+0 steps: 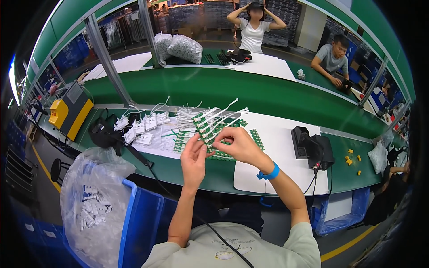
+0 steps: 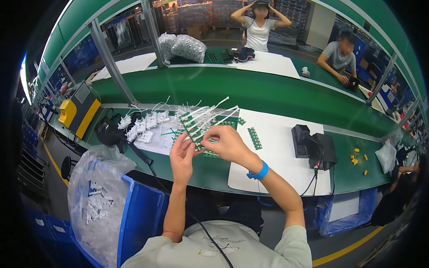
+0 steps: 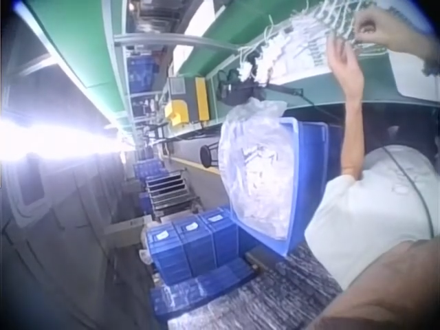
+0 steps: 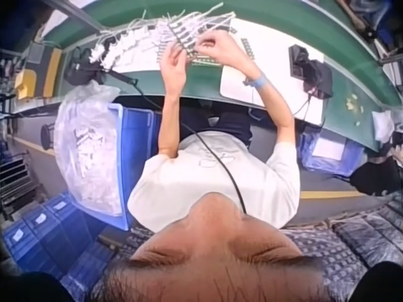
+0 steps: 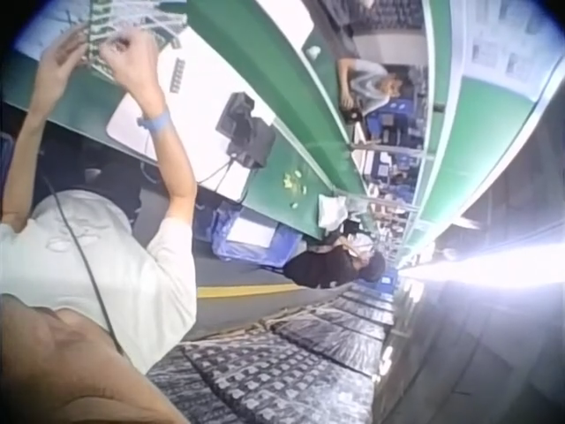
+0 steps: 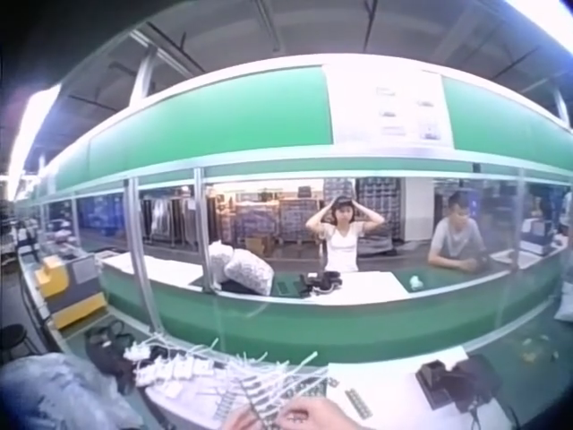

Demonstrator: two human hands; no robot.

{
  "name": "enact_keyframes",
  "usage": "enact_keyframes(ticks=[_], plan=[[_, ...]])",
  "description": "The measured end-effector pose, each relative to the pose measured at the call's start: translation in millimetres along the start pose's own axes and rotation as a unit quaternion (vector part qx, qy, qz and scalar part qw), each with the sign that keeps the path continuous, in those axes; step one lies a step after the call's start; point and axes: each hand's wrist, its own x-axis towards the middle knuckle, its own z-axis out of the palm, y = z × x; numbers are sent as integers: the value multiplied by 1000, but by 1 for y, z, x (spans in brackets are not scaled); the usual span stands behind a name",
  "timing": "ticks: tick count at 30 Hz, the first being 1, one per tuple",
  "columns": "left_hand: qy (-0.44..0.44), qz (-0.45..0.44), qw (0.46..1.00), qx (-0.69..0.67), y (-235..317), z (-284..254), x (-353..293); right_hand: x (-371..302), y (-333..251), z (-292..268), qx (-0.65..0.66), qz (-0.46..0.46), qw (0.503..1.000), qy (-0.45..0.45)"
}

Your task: Assembling white wires into green LED circuit boards at a factory workstation.

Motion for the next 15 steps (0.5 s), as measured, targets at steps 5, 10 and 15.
enact_keyframes(ticks=[5,10,15], plan=[[1,0,1000,6,-2,0,-3,5,7,-1,19,46,998,-22],[-15,21,999,19,-2,4,4,13,13,0,47,58,997,7],[21,31,999,28,-7,11,8,12,13,3,102,69,992,16]])
